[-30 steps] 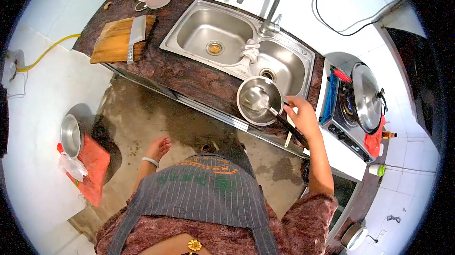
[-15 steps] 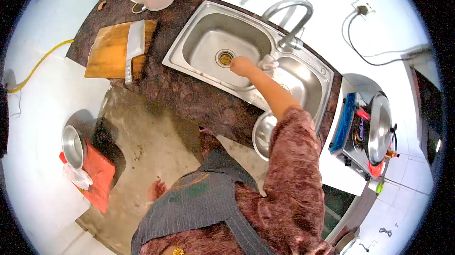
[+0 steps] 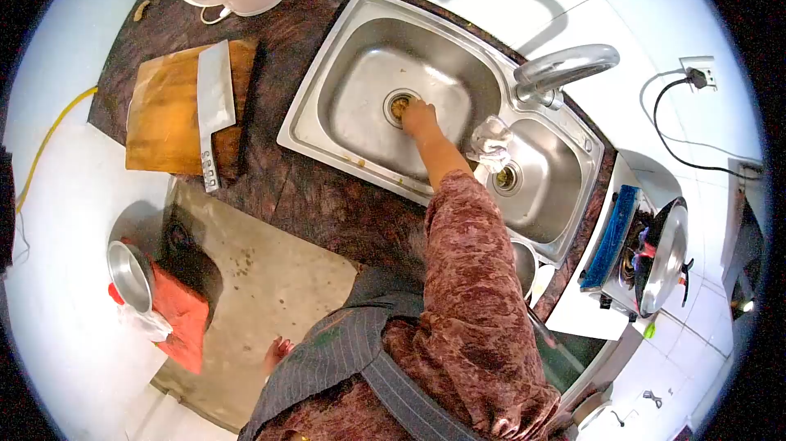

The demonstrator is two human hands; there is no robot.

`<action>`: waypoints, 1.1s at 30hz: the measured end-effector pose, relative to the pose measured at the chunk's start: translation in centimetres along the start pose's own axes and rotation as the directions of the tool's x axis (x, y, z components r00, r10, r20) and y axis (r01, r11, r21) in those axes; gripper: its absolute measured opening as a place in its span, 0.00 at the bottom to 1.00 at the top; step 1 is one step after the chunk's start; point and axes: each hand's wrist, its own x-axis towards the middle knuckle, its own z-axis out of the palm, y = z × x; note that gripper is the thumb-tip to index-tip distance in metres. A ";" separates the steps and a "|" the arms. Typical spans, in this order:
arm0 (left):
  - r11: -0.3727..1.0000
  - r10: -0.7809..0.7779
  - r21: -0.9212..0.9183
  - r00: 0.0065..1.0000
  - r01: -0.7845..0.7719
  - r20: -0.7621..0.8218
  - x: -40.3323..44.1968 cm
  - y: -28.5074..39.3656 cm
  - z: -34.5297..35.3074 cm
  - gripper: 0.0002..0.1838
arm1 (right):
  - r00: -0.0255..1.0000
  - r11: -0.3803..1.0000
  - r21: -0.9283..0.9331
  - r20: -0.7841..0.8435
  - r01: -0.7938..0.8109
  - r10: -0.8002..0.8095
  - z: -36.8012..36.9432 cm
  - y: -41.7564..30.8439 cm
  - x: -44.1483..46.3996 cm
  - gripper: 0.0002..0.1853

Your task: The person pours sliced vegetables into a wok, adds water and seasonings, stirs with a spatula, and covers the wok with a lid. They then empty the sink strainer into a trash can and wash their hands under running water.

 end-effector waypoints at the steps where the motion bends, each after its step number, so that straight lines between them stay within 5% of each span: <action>1: 0.998 0.027 0.050 0.998 -0.029 0.048 -0.2 0.0 0.7 0.14 | 1.000 1.000 0.001 0.004 -0.003 0.003 0.0 0.1 0.0 0.12; 4: 0.986 0.060 0.150 0.994 -0.074 0.096 -0.6 0.3 2.3 0.15 | 0.998 0.992 -0.105 0.028 0.066 -0.063 -0.9 0.1 -0.2 0.13; 12: 0.941 0.085 0.320 0.993 -0.108 0.085 0.0 1.7 2.9 0.14 | 0.992 0.994 0.080 0.093 0.081 -0.088 -1.5 0.9 0.4 0.14; 14: 0.826 0.239 0.461 0.942 -0.325 0.236 0.8 1.7 1.8 0.14 | 0.989 0.987 0.110 0.077 0.120 -0.129 -3.1 1.2 -0.6 0.13; 16: 0.899 0.178 0.369 0.966 -0.236 0.185 0.8 2.4 2.2 0.15 | 0.985 0.978 0.140 0.054 0.157 -0.166 -3.4 1.3 -0.8 0.12; 17: 0.954 0.105 0.265 0.984 -0.140 0.142 0.9 2.8 2.3 0.15 | 0.989 0.981 0.127 0.012 0.148 -0.150 -2.2 1.6 -0.1 0.11; 26: 0.913 0.112 0.367 0.975 -0.177 0.191 3.5 3.3 0.4 0.17 | 0.940 0.969 0.041 -0.259 0.242 -0.224 -7.4 0.0 -5.1 0.07; 30: 0.718 0.190 0.524 0.854 -0.457 0.485 5.4 4.4 -1.1 0.18 | 0.919 0.957 0.157 -0.352 0.243 -0.175 -12.7 -2.7 -10.7 0.08; 33: 0.785 0.065 0.547 0.916 -0.292 0.395 6.6 5.2 -1.1 0.17 | 0.853 0.922 0.210 -0.487 0.324 -0.188 -17.3 -5.7 -18.6 0.10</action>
